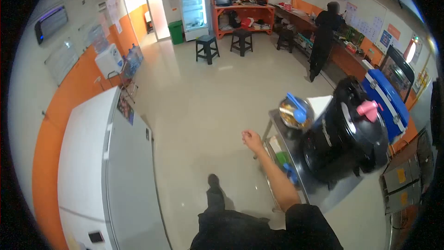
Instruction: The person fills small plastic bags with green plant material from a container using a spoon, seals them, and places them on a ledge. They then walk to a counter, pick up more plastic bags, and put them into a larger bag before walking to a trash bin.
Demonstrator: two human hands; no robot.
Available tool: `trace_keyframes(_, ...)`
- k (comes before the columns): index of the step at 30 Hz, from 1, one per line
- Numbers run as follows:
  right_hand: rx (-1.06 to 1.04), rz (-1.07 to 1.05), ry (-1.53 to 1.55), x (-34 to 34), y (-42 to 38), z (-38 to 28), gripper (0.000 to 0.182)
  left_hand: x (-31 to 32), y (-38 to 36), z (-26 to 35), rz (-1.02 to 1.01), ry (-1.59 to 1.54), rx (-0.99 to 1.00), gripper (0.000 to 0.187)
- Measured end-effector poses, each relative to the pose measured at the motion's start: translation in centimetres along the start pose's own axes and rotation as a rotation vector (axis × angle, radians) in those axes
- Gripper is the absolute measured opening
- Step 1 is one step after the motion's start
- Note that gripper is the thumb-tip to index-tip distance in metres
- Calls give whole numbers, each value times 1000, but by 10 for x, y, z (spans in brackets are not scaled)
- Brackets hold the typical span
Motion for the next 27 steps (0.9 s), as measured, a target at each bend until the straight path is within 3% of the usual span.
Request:
trace_keyframes(2, 115, 23, -133, 13, 49, 49, 35, 4, 31, 83, -22, 95, 31, 28)
trace_keyframes(4, 293, -55, -329, 34, 33, 125, 35, 8, 67, 177, -48, 215, 94, 30)
trace_keyframes(7, 690, -442, -540, 50, -68, 235, 34, 23, 136, 343, -109, 501, 280, 32)
trace_keyframes(9, 970, -501, -527, 26, -116, 258, 34, 50, 198, 490, -170, 590, 465, 34)
trace_keyframes(10, 1079, -467, -485, 11, -124, 257, 33, 69, 189, 586, -215, 430, 529, 35)
trace_keyframes(11, 1157, -426, -450, -1, -123, 257, 33, 83, 176, 674, -159, 28, 543, 32)
trace_keyframes(12, 1216, -378, -411, -9, -115, 257, 33, 95, 160, 769, -181, -47, 682, 22)
trace_keyframes(13, 1272, -354, -377, -16, -103, 260, 33, 115, 132, 856, -234, 81, 958, 25)
trace_keyframes(15, 1345, -300, -320, -27, -63, 274, 32, 151, 87, 986, -283, 179, 1170, 21)
trace_keyframes(18, 1377, -248, -262, -38, 38, 305, 31, 194, 102, 1101, -270, 206, 1118, 17)
trace_keyframes(19, 1369, -240, -247, -42, 81, 319, 31, 201, 153, 1121, -232, 196, 1040, 15)
trace_keyframes(23, 1192, -219, -285, -67, 284, 359, 30, 253, 337, 1076, -178, 188, 620, 26)
trace_keyframes(25, 1028, -147, -282, -86, 403, 367, 30, 265, 298, 1042, -175, 301, 332, 26)
trace_keyframes(27, 817, 19, -218, -125, 538, 368, 29, 288, 261, 1060, -193, 322, 212, 26)
Point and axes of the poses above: each hand's wrist, its own y-axis towards the middle knuckle, its own x-axis out of the palm, z = x × y, the point moved 6 cm from there along y, towards the middle knuckle, and after that the axes turned 3 degrees about y, right-handed, at the moved point
